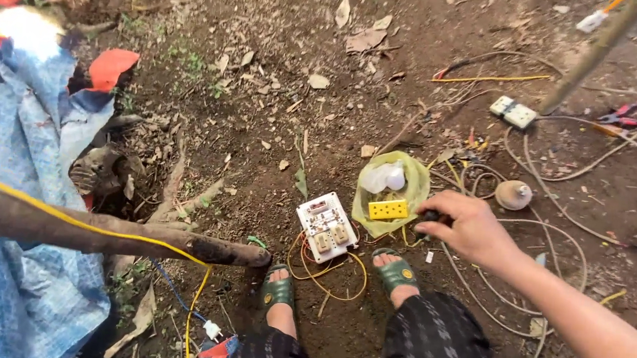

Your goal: Assembling electrical outlet components onto a mounting board using a screwdriver and connecting wires.

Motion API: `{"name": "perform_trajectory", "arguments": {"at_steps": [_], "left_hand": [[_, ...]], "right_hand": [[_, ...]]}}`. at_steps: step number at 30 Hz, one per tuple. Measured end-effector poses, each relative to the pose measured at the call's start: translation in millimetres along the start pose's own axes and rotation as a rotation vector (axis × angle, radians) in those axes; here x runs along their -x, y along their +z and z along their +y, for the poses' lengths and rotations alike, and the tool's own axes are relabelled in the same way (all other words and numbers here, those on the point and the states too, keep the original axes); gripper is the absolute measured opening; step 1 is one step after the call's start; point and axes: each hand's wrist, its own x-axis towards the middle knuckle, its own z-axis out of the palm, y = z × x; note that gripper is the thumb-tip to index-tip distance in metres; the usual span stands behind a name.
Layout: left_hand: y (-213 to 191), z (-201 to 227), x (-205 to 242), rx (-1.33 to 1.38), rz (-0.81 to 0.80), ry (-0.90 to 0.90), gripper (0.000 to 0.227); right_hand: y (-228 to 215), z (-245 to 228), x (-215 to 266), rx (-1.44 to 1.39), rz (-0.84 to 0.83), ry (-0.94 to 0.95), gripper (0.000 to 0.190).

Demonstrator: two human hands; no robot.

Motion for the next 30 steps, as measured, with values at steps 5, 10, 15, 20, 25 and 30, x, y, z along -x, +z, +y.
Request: {"name": "perform_trajectory", "arguments": {"at_steps": [5,10,15,20,25,30], "left_hand": [[-224.7,64.8,40.7,0.007,0.640,-0.317,0.048],[-209.4,-96.8,-3.8,0.032,0.405,-0.725,0.049],[-195.2,-183.2,-46.3,0.149,0.289,-0.771,0.046],[-181.5,-228.1,-64.8,0.170,0.249,-0.737,0.045],[-194.6,-231.1,-62.7,0.218,0.295,-0.744,0.044],[-195.8,-230.8,-59.8,0.242,0.299,-0.770,0.044]], "right_hand": [[93.6,49.0,-61.6,-0.032,-0.166,-0.078,0.027],[169.7,80.7,-103.6,-0.005,-0.417,0.073,0.024],[224.6,128.3,-114.4,-0.008,-0.426,0.130,0.025],[256.7,155.1,-104.1,-0.004,-0.265,0.148,0.024],[265.4,155.4,-102.5,-0.002,-0.179,0.148,0.024],[271.0,160.4,-99.3,-0.014,-0.185,0.149,0.024]]}}
